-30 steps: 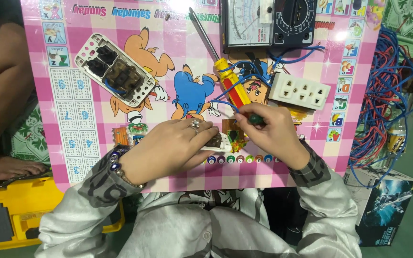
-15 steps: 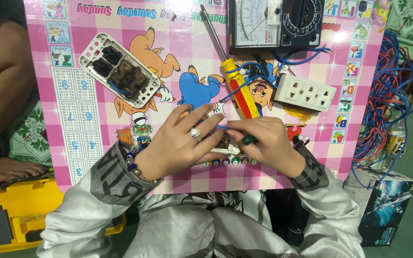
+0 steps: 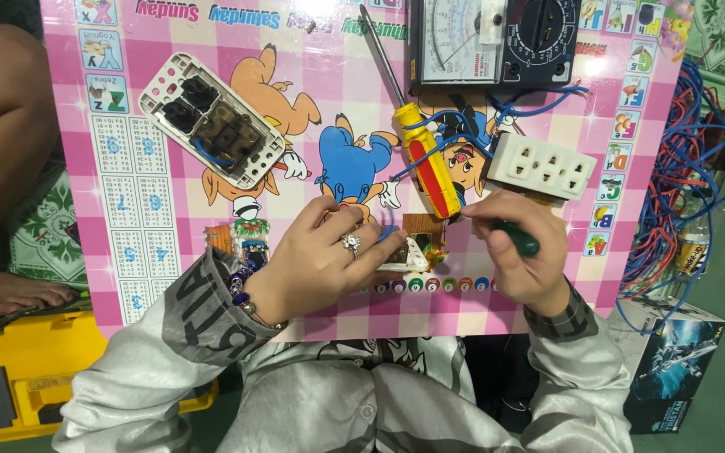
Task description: The person uses a screwdriver to tighten screws on a white electrical socket component. They manipulate wires and adjust the internal parts of the socket while working on a colorful mat.
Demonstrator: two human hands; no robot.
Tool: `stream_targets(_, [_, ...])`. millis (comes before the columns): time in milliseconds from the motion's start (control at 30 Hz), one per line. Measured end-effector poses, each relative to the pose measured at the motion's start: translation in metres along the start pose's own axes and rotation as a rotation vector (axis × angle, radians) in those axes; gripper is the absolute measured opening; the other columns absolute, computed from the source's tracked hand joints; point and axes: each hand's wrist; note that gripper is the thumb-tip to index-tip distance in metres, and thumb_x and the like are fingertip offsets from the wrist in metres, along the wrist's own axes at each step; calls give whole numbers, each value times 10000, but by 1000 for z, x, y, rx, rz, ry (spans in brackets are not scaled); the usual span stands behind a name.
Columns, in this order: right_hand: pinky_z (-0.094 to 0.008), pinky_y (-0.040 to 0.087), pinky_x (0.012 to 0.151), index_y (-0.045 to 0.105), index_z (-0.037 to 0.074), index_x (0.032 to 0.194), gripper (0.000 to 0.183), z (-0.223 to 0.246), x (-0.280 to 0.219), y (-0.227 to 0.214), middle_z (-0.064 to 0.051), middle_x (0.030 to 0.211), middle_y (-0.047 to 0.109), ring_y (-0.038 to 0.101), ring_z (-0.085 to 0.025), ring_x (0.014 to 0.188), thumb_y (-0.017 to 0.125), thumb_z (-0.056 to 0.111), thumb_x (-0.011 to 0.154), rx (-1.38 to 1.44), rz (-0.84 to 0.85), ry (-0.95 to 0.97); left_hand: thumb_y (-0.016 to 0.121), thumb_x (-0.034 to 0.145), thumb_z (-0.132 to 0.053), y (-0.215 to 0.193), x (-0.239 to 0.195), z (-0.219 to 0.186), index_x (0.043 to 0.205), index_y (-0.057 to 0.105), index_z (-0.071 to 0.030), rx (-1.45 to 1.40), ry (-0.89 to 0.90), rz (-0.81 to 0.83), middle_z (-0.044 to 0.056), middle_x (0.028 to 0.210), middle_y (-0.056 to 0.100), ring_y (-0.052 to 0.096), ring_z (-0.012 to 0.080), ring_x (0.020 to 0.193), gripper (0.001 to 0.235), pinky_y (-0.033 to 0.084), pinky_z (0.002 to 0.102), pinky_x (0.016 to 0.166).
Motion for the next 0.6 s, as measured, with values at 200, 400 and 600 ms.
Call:
stream_targets(200, [-392, 497, 623, 723, -26, 974, 645, -30, -24, -19, -94, 649, 545, 500, -246, 595, 396, 526, 1039, -213, -69, -208, 678, 968, -367, 0, -4, 0, 1052, 698, -109, -15, 13, 19, 51, 853, 639, 632, 245, 844, 272, 521, 402, 790])
stream_targets(400, [-307, 451, 418, 548, 91, 814, 489, -26, -37, -15, -2, 501, 517, 460, -122, 362, 490, 525, 1032, 375, -125, -182, 656, 981, -363, 1, -5, -1, 1052, 696, -105, 5, 17, 20, 48, 857, 637, 630, 239, 841, 271, 522, 396, 791])
stream_targets(600, [-351, 464, 407, 599, 65, 755, 341, 4, -13, 1, -46, 520, 503, 511, -237, 398, 563, 314, 986, 216, 249, -256, 637, 990, -363, -4, 1, -3, 1063, 687, -114, 21, 8, 26, 38, 850, 618, 621, 231, 835, 264, 521, 389, 783])
Point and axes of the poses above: each hand's wrist, its own x-axis towards the middle knuckle, its own y-axis out of the palm, z = x × y
